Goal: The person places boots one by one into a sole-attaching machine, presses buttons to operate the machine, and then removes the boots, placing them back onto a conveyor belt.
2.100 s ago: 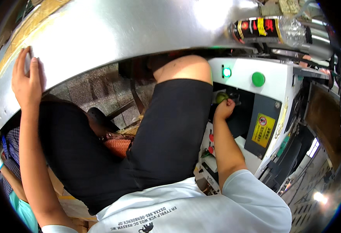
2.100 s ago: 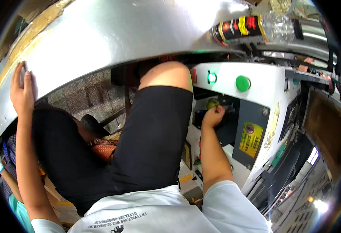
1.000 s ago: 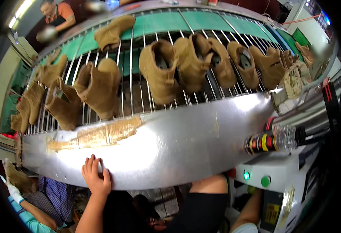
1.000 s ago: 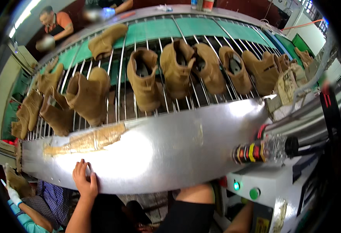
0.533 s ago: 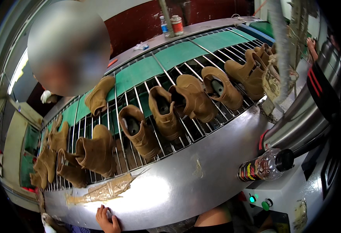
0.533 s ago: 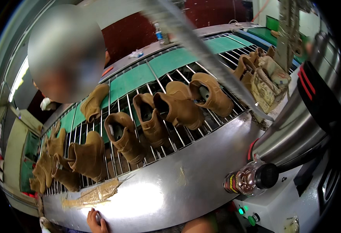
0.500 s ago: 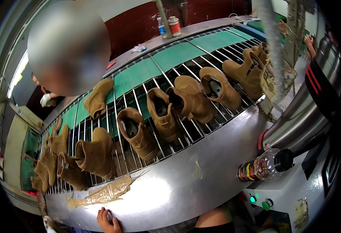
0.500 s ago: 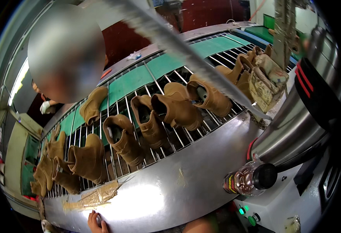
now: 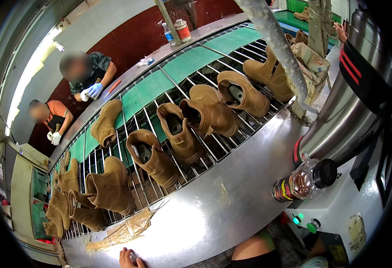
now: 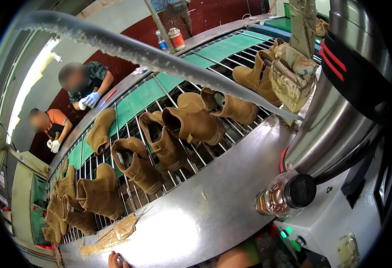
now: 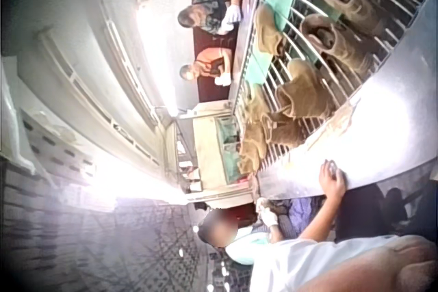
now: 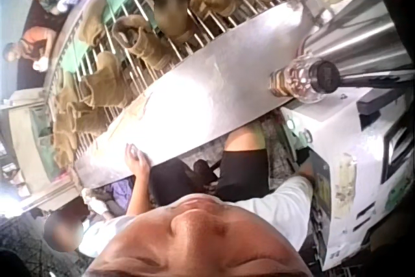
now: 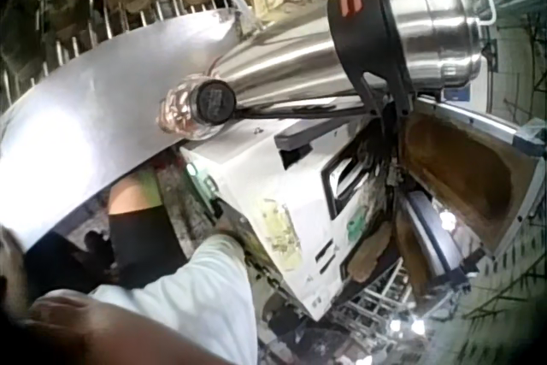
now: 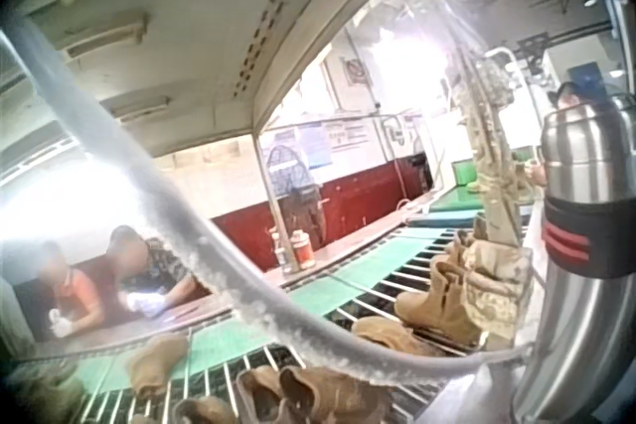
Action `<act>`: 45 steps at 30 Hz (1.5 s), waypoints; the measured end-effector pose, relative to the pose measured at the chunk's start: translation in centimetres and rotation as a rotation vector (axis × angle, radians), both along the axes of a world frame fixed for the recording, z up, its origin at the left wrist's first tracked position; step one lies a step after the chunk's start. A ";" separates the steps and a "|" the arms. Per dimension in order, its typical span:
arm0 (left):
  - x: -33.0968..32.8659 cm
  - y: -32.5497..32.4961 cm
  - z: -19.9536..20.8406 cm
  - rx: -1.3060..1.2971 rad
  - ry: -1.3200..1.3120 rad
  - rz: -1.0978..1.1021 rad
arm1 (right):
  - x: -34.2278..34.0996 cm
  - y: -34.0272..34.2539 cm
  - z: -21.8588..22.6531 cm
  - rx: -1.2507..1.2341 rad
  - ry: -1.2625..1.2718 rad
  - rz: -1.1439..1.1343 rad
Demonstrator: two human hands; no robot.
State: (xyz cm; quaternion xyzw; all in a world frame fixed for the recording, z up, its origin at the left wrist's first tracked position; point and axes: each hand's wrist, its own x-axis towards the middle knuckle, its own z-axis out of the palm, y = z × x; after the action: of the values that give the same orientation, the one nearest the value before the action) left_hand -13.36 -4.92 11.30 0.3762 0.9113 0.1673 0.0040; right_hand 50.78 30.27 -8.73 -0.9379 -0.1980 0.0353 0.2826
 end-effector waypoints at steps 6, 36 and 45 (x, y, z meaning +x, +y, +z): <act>0.4 0.2 0.7 0.112 0.075 -0.034 | 0.7 -3.2 -0.3 0.015 0.012 -0.018; -0.3 2.4 -1.0 0.198 0.073 -0.189 | 2.0 -10.4 1.8 0.052 0.077 -0.067; -0.2 2.6 -1.0 0.224 0.058 -0.186 | 1.3 -10.2 1.9 0.067 0.092 -0.056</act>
State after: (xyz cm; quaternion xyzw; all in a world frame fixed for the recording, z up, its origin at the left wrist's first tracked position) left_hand -13.54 -2.29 10.33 0.4618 0.8479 0.2558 -0.0489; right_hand 52.08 20.09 -6.83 -0.9305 -0.1596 0.0639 0.3236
